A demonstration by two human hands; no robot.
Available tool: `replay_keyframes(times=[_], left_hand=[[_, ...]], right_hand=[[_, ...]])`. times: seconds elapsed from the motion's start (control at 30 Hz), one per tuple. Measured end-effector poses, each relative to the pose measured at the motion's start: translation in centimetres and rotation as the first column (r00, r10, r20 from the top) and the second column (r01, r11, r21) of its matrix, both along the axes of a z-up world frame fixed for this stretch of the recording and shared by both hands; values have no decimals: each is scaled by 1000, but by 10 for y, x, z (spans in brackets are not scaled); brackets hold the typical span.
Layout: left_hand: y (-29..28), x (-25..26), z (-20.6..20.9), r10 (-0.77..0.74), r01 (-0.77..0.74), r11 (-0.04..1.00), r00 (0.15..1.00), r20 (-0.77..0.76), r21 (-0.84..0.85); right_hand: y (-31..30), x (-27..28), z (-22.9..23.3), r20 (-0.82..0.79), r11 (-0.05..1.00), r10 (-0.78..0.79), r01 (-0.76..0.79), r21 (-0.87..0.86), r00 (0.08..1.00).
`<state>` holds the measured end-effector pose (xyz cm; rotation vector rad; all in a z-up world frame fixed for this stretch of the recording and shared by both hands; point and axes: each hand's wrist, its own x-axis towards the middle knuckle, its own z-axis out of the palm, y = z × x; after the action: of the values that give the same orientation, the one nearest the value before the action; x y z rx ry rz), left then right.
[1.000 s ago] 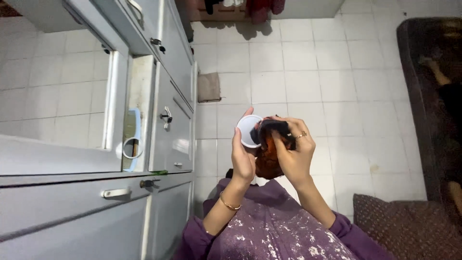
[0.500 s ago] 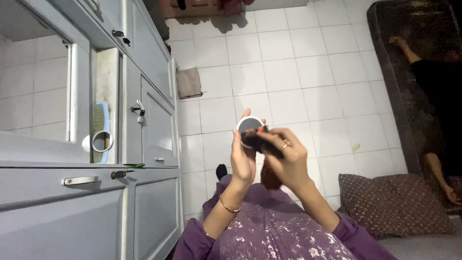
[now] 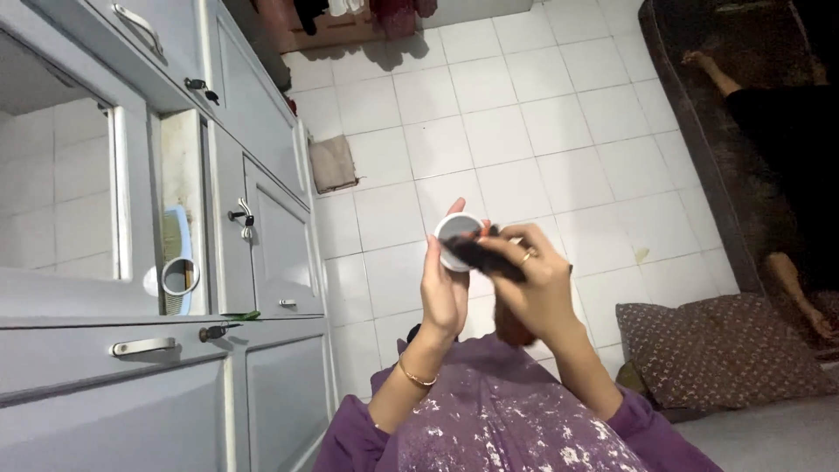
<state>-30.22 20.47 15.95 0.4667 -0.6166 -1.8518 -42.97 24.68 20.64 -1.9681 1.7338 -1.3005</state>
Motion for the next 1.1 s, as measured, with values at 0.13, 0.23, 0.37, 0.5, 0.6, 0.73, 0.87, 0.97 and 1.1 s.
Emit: replay_keyframes(times=[0.13,0.23,0.37,0.5,0.6,0.73,0.87,0.97,1.1], left_hand=[[7,-1,21,-50,47,998,996,72,43],[5,4,15,-50,50,999,988,143,-1],[-1,14,19,-56,54,998,994,91,22],[4,8,12,-74,77,997,990,124,-24],[13,-1,11,-120,124,992,987,106,-29],[8,10,18,-121,124,992,984,131,-15],[3,15,16,-99,102,994,992,83,-27],[11,8,22,-129,129,992,988,88,-2],[13,2,3,-155,157,987,984,83,-18]], right_hand=[[-9,19,5,-9,985,-168,167,-43,986],[-4,32,-1,-55,983,-133,125,-133,990],[11,27,-5,24,999,29,-29,-40,999],[6,19,3,-29,981,-182,180,-66,983],[3,35,7,-80,950,-279,262,-171,957],[15,37,-9,-24,987,-92,88,-138,995],[20,28,-2,44,997,-54,56,-49,998],[14,30,8,19,975,-209,210,-68,978],[11,46,9,7,954,-224,221,-204,975]])
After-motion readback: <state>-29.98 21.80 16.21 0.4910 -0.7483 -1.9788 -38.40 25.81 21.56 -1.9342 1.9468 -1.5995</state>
